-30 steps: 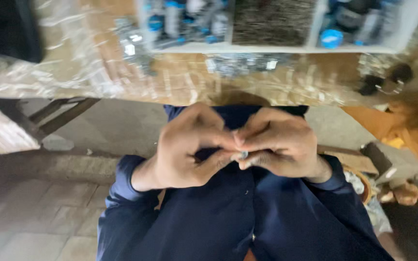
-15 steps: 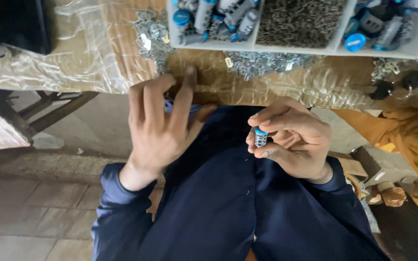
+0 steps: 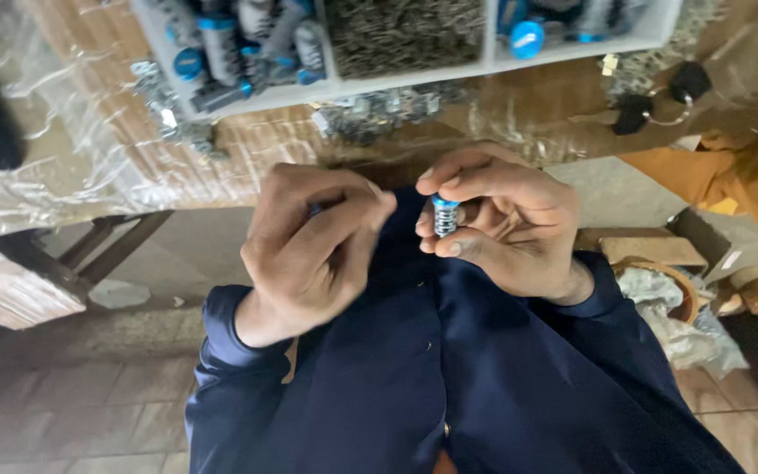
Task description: The person sits at a workbench and assembles small blue-capped plastic components by hand, repeatedly picking metal staples from a compartment tray and pressing them into the plastic bodies, then placing finished pieces aside.
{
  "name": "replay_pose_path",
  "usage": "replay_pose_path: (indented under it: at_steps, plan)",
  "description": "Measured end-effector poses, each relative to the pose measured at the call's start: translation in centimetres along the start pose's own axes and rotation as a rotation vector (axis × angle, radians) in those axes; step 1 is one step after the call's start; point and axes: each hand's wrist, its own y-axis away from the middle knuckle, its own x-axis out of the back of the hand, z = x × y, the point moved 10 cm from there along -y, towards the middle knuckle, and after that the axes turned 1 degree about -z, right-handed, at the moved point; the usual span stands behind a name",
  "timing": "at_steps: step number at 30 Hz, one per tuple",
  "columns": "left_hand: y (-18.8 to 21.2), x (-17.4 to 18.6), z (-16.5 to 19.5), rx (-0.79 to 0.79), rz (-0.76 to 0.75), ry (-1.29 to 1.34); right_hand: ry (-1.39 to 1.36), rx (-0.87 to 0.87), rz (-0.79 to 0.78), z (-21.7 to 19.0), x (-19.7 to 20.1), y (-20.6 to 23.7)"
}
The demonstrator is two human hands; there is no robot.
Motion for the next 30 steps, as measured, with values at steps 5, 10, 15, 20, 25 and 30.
replay_pose_path:
  at_steps: [5, 10, 15, 20, 25, 30]
  plan:
    - [-2.5, -2.1, 3.3, -0.204, -0.006, -0.076, 0.031, 0.03, 0.025, -0.6, 1.2, 0.8]
    - [-2.9, -2.5, 2.9, -0.114, -0.037, -0.064, -0.049, 0.045, 0.044, -0.7, 2.1, 1.5]
    - [-2.3, -4.4, 3.0, -0.136, -0.08, 0.044, 0.013, 0.074, 0.001, -1.1, 2.0, 1.2]
    - [-2.0, -4.4, 4.3, -0.324, -0.107, -0.13, 0.048, 0.066, 0.016, -1.1, 2.3, 1.1]
    - [-2.5, -5.6, 2.0, -0.103, -0.311, 0.193, 0.065, 0.121, -0.115, -1.1, 2.5, 1.2]
    - [-3.2, -7.2, 5.7, -0.417, -0.251, 0.055, 0.045, 0.217, 0.001, -1.9, 3.9, 2.8]
